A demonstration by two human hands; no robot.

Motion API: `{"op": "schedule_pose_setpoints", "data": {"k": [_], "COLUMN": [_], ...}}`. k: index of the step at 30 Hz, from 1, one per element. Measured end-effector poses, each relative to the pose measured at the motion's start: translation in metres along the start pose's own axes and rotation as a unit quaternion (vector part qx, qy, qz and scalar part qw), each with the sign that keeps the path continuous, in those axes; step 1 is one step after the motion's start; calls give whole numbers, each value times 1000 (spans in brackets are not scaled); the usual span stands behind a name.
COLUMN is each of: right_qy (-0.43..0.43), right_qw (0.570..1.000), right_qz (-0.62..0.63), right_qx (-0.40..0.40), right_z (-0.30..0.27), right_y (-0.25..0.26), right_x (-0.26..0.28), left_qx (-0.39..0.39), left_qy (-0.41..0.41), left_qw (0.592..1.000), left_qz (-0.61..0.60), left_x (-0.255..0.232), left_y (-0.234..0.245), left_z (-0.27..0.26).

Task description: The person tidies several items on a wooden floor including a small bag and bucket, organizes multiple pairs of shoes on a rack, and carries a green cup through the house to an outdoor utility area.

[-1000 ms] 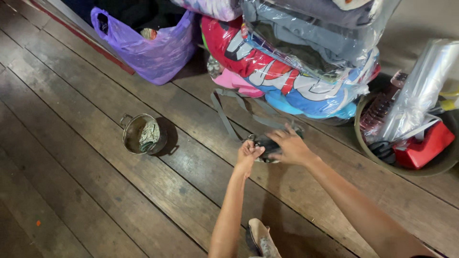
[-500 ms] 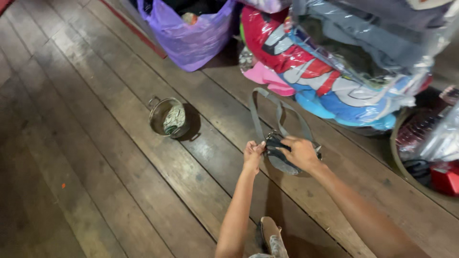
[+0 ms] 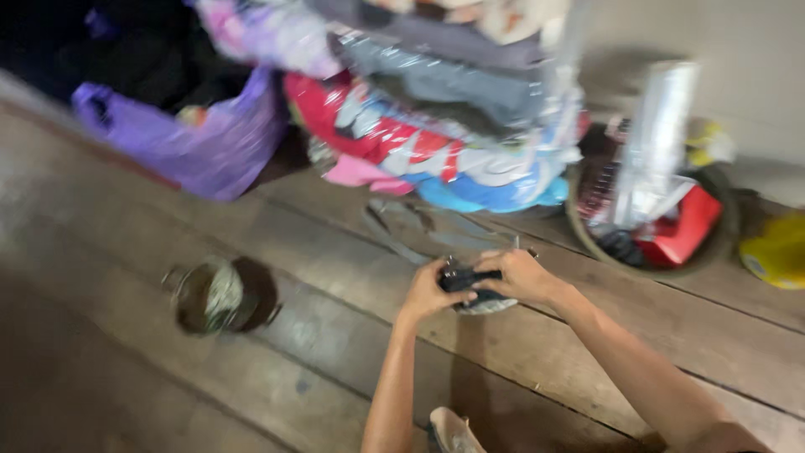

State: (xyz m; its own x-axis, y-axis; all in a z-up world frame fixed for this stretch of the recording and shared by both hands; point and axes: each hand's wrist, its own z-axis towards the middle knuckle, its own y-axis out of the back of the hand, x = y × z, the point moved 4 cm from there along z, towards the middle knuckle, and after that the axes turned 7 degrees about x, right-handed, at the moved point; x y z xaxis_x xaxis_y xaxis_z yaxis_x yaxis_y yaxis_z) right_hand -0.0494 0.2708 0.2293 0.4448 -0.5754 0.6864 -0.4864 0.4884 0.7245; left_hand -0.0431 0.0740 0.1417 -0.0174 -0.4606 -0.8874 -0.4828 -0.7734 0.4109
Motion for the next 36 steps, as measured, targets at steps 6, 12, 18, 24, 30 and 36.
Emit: {"op": "schedule_pose_setpoints", "data": {"k": [6,12,18,24,30,36], "right_qy": [-33,-195,-126,-294,-338,-224], "right_qw": [994,955,872,577,476,623], "right_qz": [35,90,206,356,394,375], "right_qx": [-102,-205,-427,-673,-710,-649], "right_z": [-103,-220,-339,-441,-475,-437], "right_y": [42,61,71,69,108,115], "right_x": [-44,-79,-143,-314,-405,-434], "left_qx": [84,153,189,154,55,-18], "left_qy": [-178,-257,-273,-196,-129,4], "left_qw": [979,954,940,964,984,970], "left_qz": [-53,8,-79,-93,-114,-242], "left_x": [-91,-155,-202,-227,-239,-221], "left_y": [-87,-182,-272,-336,-370,-396], "left_z": [44,74,95,148,192,168]}}
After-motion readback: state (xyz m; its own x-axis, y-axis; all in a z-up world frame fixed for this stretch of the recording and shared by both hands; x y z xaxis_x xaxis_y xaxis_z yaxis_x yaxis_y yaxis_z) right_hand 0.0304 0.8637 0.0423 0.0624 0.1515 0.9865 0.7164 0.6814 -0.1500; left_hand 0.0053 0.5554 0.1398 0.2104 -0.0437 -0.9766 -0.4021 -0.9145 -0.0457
